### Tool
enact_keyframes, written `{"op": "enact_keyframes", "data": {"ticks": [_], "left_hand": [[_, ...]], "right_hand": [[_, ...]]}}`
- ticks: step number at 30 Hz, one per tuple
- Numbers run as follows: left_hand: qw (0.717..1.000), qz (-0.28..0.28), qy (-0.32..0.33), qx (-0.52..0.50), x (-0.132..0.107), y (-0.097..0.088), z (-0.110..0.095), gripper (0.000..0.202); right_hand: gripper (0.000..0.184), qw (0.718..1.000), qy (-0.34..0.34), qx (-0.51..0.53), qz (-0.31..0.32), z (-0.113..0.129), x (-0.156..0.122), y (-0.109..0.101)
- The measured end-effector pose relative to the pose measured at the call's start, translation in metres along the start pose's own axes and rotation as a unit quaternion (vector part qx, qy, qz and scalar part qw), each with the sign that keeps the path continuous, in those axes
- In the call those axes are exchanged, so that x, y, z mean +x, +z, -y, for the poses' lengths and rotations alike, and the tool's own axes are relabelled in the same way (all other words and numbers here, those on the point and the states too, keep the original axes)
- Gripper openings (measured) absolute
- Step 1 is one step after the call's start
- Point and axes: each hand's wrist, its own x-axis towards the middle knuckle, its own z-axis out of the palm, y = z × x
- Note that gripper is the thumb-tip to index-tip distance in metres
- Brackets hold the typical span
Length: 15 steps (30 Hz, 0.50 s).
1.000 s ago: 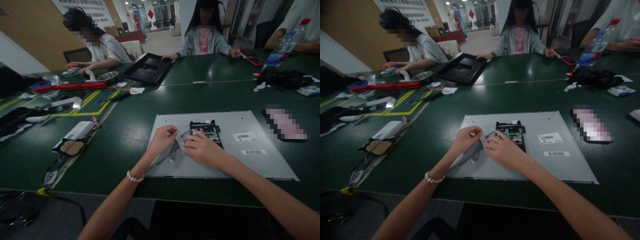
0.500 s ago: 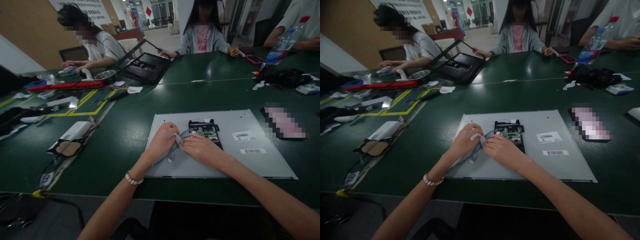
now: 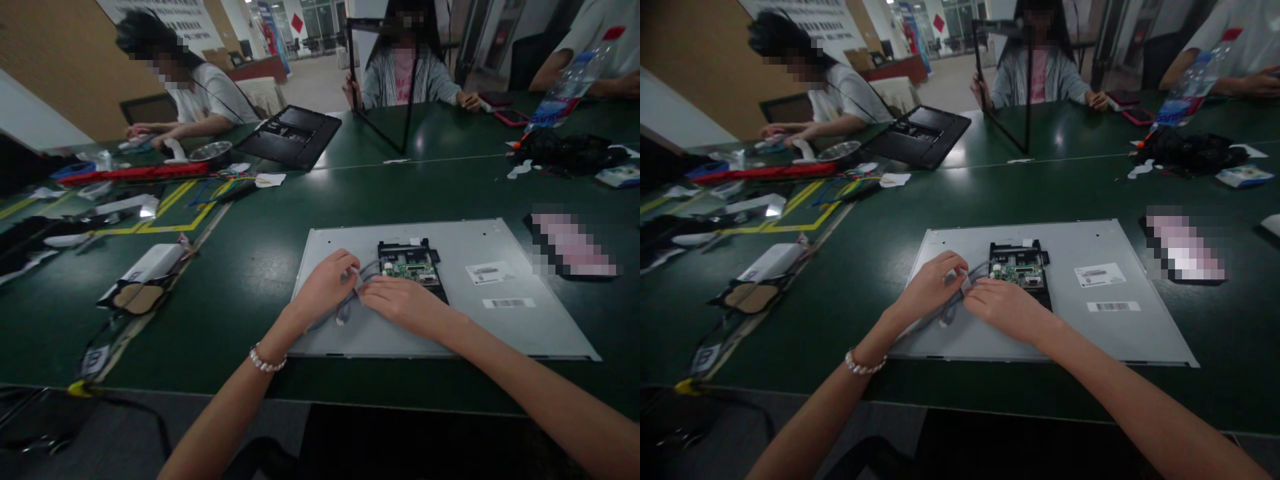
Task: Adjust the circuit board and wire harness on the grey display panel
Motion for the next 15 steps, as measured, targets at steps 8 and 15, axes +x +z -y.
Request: {"op": "enact_keyframes", "data": {"ticks": [8,15], "left_hand": [[1.000,-0.006,-0.012,-0.011,-0.0012,-0.0002,0.0037,0.015],[0.999,0.037,-0.006,-0.014,-0.0023,-0.0026,0.0021,0.008]], "right_hand": [[0.021,0.999,0.010,0.005,-0.036,0.0002,0.0004,-0.0021],[0.018,0.999,0.029,0.018,0.007,0.0005,-0.0026,0.0029]]}}
